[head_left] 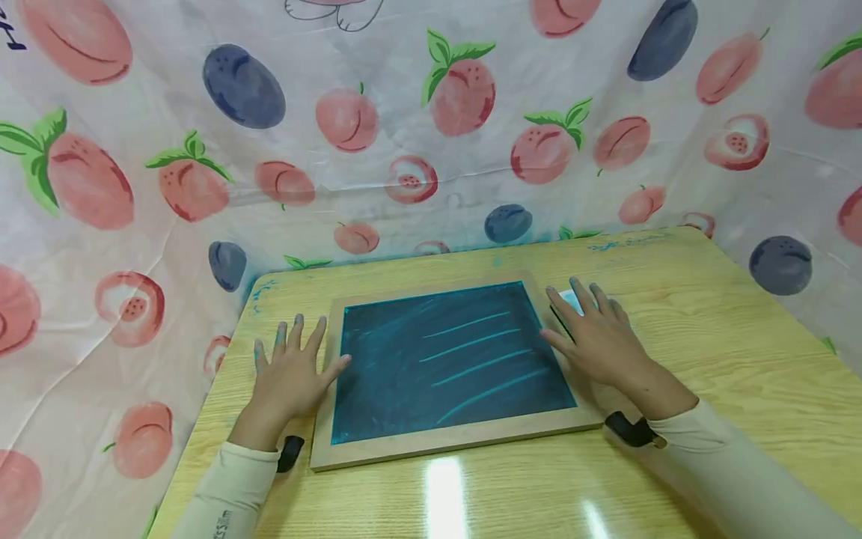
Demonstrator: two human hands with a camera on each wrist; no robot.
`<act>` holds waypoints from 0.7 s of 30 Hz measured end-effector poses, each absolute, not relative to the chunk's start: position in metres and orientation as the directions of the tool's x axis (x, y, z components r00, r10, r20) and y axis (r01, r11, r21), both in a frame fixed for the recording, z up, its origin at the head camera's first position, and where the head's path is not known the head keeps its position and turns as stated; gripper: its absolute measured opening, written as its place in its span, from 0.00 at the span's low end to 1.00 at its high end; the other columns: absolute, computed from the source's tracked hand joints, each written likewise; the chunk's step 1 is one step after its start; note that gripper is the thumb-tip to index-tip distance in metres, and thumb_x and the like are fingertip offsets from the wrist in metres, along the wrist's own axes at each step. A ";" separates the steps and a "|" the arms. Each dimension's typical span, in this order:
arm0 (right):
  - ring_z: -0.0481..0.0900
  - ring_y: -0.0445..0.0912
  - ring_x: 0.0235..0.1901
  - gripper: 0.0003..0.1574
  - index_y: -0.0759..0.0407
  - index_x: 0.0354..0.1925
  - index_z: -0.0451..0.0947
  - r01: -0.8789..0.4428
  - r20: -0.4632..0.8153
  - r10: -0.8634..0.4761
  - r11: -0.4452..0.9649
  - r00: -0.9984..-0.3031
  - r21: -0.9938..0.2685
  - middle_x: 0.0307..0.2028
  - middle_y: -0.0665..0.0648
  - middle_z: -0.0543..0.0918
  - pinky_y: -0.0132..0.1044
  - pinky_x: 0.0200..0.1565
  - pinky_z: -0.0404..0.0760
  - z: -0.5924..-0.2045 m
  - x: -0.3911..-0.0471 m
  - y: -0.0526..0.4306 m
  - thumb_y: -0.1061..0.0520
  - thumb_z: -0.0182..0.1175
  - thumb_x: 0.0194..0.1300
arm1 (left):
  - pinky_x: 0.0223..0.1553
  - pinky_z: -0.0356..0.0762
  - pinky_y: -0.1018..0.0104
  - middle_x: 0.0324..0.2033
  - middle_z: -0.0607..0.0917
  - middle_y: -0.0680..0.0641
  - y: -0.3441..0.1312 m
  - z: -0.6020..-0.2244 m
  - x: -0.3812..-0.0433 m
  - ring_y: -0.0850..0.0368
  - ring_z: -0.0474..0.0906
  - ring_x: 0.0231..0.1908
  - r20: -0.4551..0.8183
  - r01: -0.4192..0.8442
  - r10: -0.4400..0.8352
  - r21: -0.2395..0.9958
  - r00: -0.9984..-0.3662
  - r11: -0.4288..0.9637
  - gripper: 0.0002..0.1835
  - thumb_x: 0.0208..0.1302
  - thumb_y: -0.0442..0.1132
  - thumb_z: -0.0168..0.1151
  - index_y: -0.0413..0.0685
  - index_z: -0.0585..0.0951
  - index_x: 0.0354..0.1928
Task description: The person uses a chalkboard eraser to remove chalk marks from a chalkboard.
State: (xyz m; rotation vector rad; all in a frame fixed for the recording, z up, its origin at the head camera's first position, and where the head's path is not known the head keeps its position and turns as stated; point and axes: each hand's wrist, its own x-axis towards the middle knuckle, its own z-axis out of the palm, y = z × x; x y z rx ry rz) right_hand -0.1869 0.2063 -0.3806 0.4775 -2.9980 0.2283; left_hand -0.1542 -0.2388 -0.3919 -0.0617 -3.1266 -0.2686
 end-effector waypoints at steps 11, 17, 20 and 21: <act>0.58 0.73 0.59 0.39 0.58 0.69 0.56 -0.240 0.055 -0.235 0.922 -0.971 -0.303 0.63 0.75 0.58 0.70 0.49 0.62 -0.391 -0.201 0.237 0.44 0.52 0.65 | 0.37 0.73 0.47 0.51 0.75 0.35 -0.264 -0.405 -0.168 0.41 0.77 0.44 -0.140 -0.066 -0.021 0.323 -0.990 0.944 0.34 0.67 0.57 0.43 0.49 0.55 0.71; 0.58 0.75 0.58 0.41 0.61 0.69 0.54 -0.226 0.035 -0.228 0.914 -0.973 -0.337 0.62 0.78 0.58 0.70 0.48 0.63 -0.401 -0.209 0.244 0.48 0.55 0.64 | 0.31 0.70 0.62 0.35 0.80 0.47 -0.265 -0.414 -0.180 0.58 0.74 0.28 -0.223 -0.098 0.007 0.457 -0.975 0.884 0.36 0.67 0.58 0.43 0.49 0.53 0.71; 0.60 0.74 0.57 0.41 0.63 0.69 0.54 -0.237 0.025 -0.243 0.912 -0.970 -0.335 0.60 0.80 0.60 0.67 0.50 0.66 -0.406 -0.211 0.246 0.51 0.56 0.63 | 0.30 0.69 0.63 0.31 0.78 0.48 -0.264 -0.416 -0.183 0.58 0.72 0.26 -0.236 -0.106 0.015 0.491 -0.972 0.865 0.35 0.68 0.56 0.43 0.50 0.52 0.71; 0.61 0.74 0.56 0.41 0.64 0.68 0.55 -0.241 0.025 -0.247 0.910 -0.969 -0.338 0.59 0.80 0.61 0.65 0.50 0.66 -0.407 -0.212 0.246 0.51 0.56 0.63 | 0.29 0.68 0.64 0.29 0.77 0.48 -0.264 -0.416 -0.183 0.57 0.72 0.25 -0.242 -0.111 0.016 0.501 -0.970 0.859 0.34 0.68 0.56 0.43 0.51 0.52 0.71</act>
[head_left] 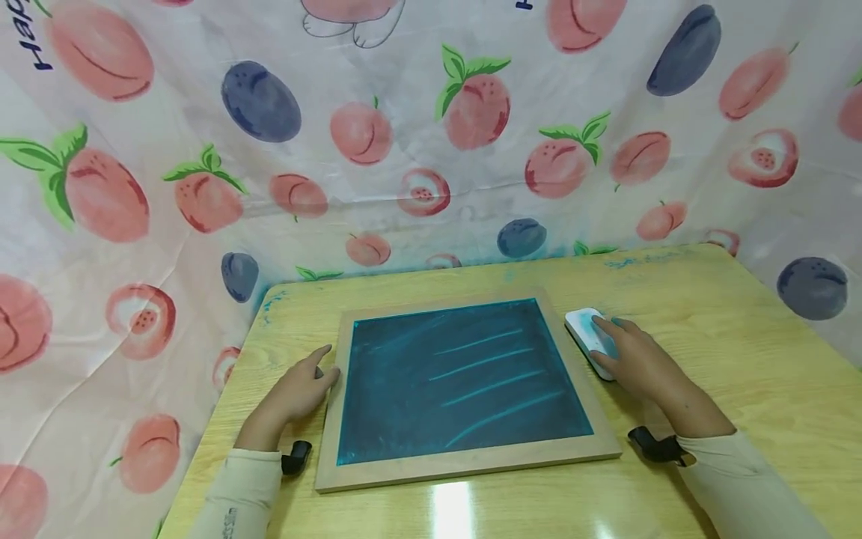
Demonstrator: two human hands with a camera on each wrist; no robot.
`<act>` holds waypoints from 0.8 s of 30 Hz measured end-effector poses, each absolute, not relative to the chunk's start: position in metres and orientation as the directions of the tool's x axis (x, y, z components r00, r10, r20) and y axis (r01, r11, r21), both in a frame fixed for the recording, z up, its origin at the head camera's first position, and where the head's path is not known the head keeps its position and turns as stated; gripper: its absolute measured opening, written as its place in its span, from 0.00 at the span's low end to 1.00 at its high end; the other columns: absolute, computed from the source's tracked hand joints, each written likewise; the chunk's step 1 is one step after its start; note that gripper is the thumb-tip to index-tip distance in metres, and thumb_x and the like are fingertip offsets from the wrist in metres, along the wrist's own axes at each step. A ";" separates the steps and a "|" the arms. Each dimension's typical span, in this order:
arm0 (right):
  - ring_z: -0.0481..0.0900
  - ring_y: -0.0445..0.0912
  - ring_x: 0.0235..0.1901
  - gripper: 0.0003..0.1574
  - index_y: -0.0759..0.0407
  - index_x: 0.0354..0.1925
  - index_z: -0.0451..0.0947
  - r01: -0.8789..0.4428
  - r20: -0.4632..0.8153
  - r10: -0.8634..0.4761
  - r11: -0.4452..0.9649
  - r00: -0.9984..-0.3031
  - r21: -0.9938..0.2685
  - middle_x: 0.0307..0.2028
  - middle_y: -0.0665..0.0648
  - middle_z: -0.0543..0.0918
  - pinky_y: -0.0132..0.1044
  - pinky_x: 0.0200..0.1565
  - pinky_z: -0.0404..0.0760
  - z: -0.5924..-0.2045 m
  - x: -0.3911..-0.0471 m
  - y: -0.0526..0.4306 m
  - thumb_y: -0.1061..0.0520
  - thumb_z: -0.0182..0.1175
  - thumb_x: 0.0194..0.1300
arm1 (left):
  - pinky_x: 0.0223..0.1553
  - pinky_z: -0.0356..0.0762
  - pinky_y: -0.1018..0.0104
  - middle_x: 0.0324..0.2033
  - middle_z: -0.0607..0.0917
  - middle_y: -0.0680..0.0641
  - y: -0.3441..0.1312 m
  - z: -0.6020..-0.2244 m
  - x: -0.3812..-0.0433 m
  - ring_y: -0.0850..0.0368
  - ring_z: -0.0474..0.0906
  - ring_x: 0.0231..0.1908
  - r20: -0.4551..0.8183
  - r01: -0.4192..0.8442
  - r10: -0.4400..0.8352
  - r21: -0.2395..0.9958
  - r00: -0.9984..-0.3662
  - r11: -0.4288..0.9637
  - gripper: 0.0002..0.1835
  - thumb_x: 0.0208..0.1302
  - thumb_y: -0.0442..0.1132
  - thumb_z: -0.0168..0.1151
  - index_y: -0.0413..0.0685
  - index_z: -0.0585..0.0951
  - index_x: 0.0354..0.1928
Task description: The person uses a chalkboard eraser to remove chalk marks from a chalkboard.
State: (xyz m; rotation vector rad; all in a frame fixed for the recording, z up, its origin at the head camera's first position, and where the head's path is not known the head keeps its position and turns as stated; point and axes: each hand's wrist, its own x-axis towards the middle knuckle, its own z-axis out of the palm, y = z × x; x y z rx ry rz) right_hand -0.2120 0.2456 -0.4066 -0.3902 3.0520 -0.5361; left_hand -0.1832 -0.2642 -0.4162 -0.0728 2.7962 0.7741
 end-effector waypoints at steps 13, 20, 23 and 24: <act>0.66 0.74 0.50 0.37 0.67 0.65 0.61 -0.223 0.012 -0.234 0.911 -0.972 -0.345 0.57 0.81 0.61 0.61 0.40 0.71 -0.409 -0.210 0.240 0.56 0.56 0.58 | 0.35 0.72 0.64 0.30 0.77 0.45 -0.261 -0.423 -0.188 0.56 0.75 0.27 -0.239 -0.045 0.148 0.651 -0.960 0.757 0.35 0.68 0.46 0.48 0.51 0.47 0.72; 0.71 0.67 0.44 0.39 0.66 0.64 0.60 -0.233 0.025 -0.238 0.917 -0.971 -0.323 0.51 0.80 0.67 0.55 0.36 0.73 -0.411 -0.213 0.243 0.53 0.61 0.58 | 0.36 0.75 0.64 0.32 0.80 0.45 -0.261 -0.425 -0.191 0.56 0.79 0.26 -0.235 -0.024 0.199 0.701 -0.951 0.713 0.36 0.69 0.46 0.47 0.51 0.43 0.73; 0.72 0.66 0.43 0.42 0.67 0.64 0.59 -0.232 0.023 -0.238 0.912 -0.971 -0.339 0.49 0.80 0.69 0.55 0.36 0.74 -0.412 -0.213 0.243 0.53 0.61 0.57 | 0.36 0.77 0.64 0.32 0.81 0.44 -0.263 -0.426 -0.189 0.55 0.81 0.24 -0.239 -0.018 0.225 0.721 -0.945 0.692 0.37 0.69 0.47 0.47 0.53 0.42 0.73; 0.72 0.66 0.42 0.43 0.67 0.65 0.58 -0.227 0.020 -0.235 0.910 -0.972 -0.347 0.48 0.80 0.69 0.54 0.35 0.73 -0.413 -0.212 0.243 0.53 0.61 0.57 | 0.36 0.77 0.64 0.32 0.81 0.44 -0.263 -0.426 -0.188 0.55 0.81 0.24 -0.239 -0.014 0.231 0.723 -0.943 0.691 0.37 0.69 0.47 0.47 0.53 0.42 0.73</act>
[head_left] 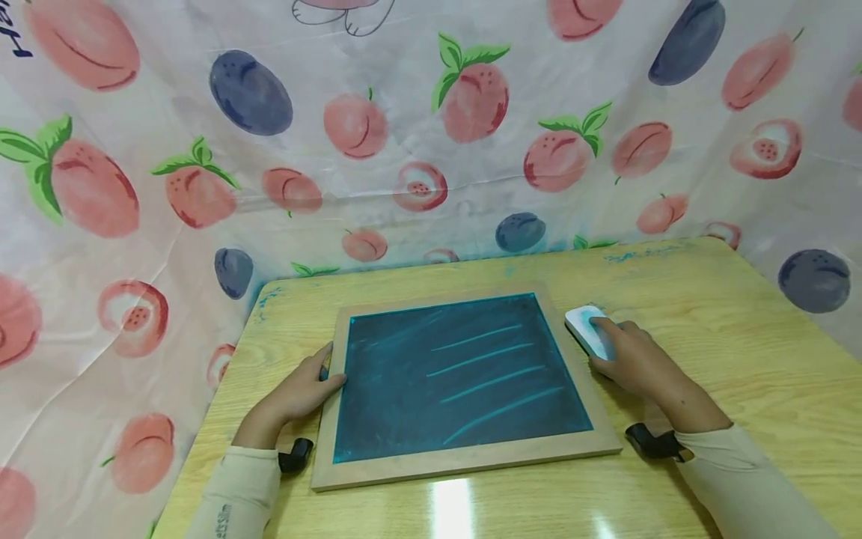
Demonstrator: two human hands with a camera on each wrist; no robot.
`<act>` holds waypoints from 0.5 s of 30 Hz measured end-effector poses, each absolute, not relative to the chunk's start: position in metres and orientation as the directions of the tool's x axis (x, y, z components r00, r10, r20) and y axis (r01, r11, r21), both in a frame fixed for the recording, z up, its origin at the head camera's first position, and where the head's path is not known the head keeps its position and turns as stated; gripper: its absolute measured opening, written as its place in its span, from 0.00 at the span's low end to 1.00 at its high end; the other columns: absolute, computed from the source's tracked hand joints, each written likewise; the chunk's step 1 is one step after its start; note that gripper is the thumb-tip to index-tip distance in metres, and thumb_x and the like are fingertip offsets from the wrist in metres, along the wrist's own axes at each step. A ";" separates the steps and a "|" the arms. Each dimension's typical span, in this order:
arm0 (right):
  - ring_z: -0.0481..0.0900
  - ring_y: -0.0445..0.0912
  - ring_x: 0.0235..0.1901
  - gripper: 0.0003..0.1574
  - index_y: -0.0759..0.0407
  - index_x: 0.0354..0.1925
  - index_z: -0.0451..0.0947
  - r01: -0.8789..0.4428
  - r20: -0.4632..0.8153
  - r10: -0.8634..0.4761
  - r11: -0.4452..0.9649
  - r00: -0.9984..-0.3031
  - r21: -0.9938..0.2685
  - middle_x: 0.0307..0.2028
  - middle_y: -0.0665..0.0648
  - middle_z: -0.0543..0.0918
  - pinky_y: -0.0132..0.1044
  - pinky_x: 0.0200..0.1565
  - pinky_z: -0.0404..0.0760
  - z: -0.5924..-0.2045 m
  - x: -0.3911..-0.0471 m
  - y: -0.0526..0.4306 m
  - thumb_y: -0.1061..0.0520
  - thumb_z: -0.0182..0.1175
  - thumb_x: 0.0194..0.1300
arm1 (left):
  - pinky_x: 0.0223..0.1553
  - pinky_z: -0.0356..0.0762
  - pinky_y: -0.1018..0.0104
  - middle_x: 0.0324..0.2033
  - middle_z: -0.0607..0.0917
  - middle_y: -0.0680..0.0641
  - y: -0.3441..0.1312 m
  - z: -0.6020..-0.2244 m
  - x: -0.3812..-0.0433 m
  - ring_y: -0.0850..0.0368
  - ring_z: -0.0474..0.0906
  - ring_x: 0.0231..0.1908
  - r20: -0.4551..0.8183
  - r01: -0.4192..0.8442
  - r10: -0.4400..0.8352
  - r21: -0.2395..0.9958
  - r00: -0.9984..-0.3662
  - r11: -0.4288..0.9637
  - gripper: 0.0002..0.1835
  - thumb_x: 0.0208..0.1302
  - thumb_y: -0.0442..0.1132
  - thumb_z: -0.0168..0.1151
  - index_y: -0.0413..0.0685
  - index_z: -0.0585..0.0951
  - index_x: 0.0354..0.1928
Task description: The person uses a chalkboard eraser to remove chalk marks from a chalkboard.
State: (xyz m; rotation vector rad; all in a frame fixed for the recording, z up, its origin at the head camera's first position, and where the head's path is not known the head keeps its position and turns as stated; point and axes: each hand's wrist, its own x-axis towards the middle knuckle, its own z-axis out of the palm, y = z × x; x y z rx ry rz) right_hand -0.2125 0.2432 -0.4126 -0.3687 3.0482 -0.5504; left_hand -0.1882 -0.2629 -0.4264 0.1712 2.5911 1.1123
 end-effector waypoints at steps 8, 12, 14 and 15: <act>0.72 0.59 0.36 0.48 0.67 0.68 0.51 -0.179 -0.036 -0.210 0.902 -0.977 -0.393 0.47 0.79 0.69 0.48 0.31 0.72 -0.405 -0.217 0.247 0.51 0.58 0.55 | 0.36 0.76 0.65 0.40 0.74 0.40 -0.264 -0.423 -0.188 0.57 0.78 0.27 -0.246 -0.024 0.213 0.706 -0.946 0.708 0.37 0.68 0.48 0.48 0.53 0.43 0.73; 0.72 0.62 0.41 0.47 0.68 0.68 0.50 -0.163 -0.069 -0.210 0.894 -0.975 -0.417 0.51 0.79 0.69 0.52 0.36 0.72 -0.403 -0.220 0.249 0.47 0.56 0.59 | 0.39 0.74 0.64 0.45 0.71 0.38 -0.264 -0.422 -0.189 0.57 0.77 0.30 -0.252 -0.025 0.206 0.687 -0.946 0.726 0.37 0.68 0.49 0.48 0.55 0.43 0.73; 0.71 0.63 0.44 0.47 0.67 0.68 0.50 -0.156 -0.080 -0.209 0.890 -0.975 -0.429 0.52 0.79 0.69 0.54 0.38 0.71 -0.401 -0.221 0.248 0.46 0.55 0.60 | 0.40 0.74 0.63 0.48 0.70 0.37 -0.264 -0.421 -0.188 0.56 0.76 0.33 -0.265 -0.031 0.200 0.672 -0.943 0.740 0.37 0.68 0.49 0.48 0.56 0.43 0.73; 0.71 0.63 0.45 0.47 0.67 0.69 0.49 -0.153 -0.082 -0.209 0.887 -0.975 -0.436 0.52 0.78 0.68 0.54 0.38 0.71 -0.400 -0.221 0.248 0.46 0.54 0.60 | 0.40 0.74 0.63 0.49 0.70 0.37 -0.264 -0.421 -0.189 0.55 0.75 0.34 -0.269 -0.034 0.200 0.670 -0.942 0.742 0.37 0.68 0.50 0.48 0.56 0.43 0.73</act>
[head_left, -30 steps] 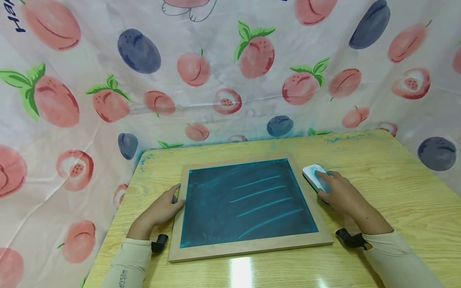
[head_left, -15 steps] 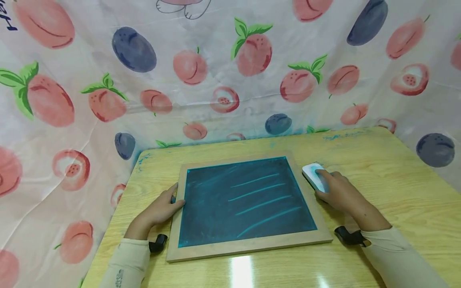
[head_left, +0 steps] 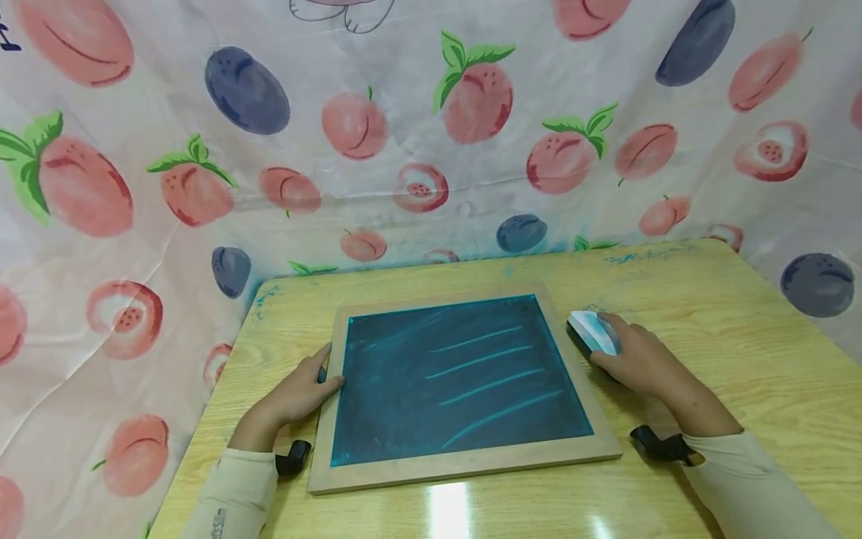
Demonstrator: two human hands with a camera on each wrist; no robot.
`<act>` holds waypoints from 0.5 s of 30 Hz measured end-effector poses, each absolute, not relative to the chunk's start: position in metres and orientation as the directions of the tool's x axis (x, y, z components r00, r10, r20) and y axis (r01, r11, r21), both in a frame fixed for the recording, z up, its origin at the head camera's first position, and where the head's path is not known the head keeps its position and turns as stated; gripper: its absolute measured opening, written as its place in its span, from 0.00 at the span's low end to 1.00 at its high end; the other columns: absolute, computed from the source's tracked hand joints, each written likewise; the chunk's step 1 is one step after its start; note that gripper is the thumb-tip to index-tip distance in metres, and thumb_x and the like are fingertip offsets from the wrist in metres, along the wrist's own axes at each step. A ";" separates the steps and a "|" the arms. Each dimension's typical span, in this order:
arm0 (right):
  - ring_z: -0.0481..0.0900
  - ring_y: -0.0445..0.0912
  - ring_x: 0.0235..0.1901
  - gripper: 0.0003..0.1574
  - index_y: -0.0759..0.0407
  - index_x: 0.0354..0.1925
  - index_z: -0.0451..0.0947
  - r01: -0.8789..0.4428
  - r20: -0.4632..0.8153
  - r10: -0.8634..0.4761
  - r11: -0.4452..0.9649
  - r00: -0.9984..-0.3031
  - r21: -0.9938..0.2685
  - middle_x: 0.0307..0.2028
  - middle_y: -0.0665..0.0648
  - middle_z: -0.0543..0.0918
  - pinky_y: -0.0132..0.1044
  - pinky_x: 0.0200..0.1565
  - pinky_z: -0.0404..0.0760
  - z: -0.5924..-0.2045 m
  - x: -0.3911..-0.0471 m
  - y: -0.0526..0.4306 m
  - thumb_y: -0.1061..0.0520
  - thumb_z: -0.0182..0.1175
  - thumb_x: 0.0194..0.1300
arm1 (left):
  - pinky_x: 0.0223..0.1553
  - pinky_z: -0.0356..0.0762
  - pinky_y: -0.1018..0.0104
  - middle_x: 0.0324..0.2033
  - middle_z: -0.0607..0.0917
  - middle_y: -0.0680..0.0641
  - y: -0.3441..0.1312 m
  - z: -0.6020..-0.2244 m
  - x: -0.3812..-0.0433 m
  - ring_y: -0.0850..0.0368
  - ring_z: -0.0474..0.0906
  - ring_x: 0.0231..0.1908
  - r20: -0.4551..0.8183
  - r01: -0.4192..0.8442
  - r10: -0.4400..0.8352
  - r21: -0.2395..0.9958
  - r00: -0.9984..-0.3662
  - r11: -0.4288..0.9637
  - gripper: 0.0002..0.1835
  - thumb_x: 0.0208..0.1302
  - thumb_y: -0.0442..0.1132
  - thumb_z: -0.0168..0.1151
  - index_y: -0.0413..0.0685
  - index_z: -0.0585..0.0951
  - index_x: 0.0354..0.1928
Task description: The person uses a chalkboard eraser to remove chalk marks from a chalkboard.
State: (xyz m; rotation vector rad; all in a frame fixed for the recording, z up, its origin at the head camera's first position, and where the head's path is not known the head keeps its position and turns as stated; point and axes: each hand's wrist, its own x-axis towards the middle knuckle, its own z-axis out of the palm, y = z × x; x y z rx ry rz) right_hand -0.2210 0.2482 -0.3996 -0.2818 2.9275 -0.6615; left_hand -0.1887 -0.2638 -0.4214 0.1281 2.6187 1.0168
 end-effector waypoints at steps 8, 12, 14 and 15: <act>0.70 0.61 0.41 0.45 0.60 0.71 0.47 -0.164 -0.045 -0.207 0.875 -0.977 -0.456 0.51 0.77 0.68 0.50 0.34 0.71 -0.387 -0.213 0.244 0.46 0.52 0.63 | 0.41 0.73 0.61 0.51 0.67 0.36 -0.263 -0.420 -0.189 0.53 0.74 0.37 -0.244 -0.012 0.212 0.682 -0.946 0.732 0.37 0.68 0.49 0.48 0.58 0.42 0.73; 0.69 0.62 0.43 0.44 0.57 0.71 0.48 -0.184 -0.028 -0.223 0.864 -0.974 -0.468 0.52 0.76 0.66 0.49 0.34 0.72 -0.381 -0.207 0.238 0.46 0.52 0.63 | 0.45 0.71 0.59 0.56 0.65 0.36 -0.263 -0.421 -0.186 0.52 0.71 0.42 -0.251 -0.012 0.206 0.662 -0.946 0.750 0.38 0.68 0.50 0.47 0.57 0.42 0.73; 0.70 0.62 0.43 0.44 0.55 0.71 0.49 -0.205 -0.012 -0.239 0.857 -0.971 -0.473 0.52 0.76 0.65 0.49 0.34 0.72 -0.377 -0.203 0.233 0.47 0.53 0.63 | 0.45 0.72 0.59 0.57 0.64 0.35 -0.263 -0.421 -0.185 0.52 0.72 0.41 -0.247 -0.012 0.205 0.666 -0.947 0.746 0.38 0.68 0.49 0.47 0.56 0.42 0.73; 0.70 0.62 0.43 0.43 0.54 0.71 0.49 -0.215 -0.005 -0.246 0.855 -0.969 -0.472 0.53 0.75 0.65 0.48 0.34 0.72 -0.375 -0.201 0.230 0.48 0.53 0.63 | 0.44 0.72 0.59 0.56 0.65 0.35 -0.263 -0.422 -0.185 0.53 0.73 0.40 -0.246 -0.013 0.205 0.669 -0.947 0.743 0.37 0.68 0.49 0.47 0.55 0.42 0.73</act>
